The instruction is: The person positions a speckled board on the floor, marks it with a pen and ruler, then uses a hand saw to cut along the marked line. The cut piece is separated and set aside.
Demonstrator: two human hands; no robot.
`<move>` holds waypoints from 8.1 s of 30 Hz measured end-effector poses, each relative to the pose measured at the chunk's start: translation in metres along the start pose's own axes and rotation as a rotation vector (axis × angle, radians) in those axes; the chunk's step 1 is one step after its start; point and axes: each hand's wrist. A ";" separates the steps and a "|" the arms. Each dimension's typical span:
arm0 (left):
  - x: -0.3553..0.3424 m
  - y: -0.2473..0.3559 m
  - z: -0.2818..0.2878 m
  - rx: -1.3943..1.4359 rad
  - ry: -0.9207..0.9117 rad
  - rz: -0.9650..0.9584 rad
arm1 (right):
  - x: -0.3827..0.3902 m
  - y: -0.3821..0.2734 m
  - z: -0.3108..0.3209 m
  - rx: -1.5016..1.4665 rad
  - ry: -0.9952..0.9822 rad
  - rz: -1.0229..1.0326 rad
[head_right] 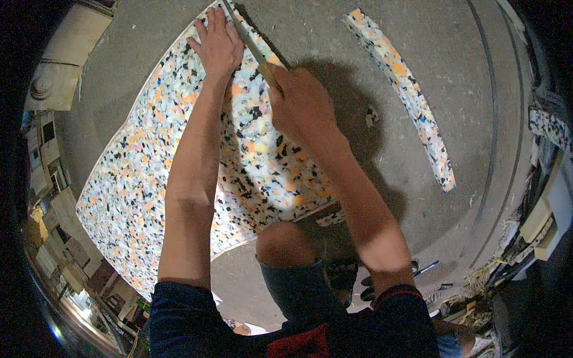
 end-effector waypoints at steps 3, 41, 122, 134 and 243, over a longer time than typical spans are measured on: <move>0.001 -0.002 -0.001 0.011 0.010 -0.017 | 0.009 -0.003 0.006 -0.020 0.030 0.013; -0.005 0.024 0.025 -0.128 -0.098 0.104 | 0.050 -0.004 0.021 -0.045 -0.009 -0.074; 0.100 0.074 0.071 0.319 -0.457 -0.334 | 0.179 0.007 0.038 -0.032 0.082 -0.126; 0.110 0.083 0.077 0.154 -0.483 -0.392 | 0.231 0.001 0.059 -0.045 0.042 -0.213; 0.218 0.150 0.116 0.470 -0.526 -0.841 | 0.352 0.034 0.089 -0.143 0.094 -0.166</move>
Point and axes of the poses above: each hand's wrist, its own x-axis away from the middle knuckle, its own z-axis out of the back of the hand, y = z × x, and after that the axes turned 9 degrees about z, right-handed
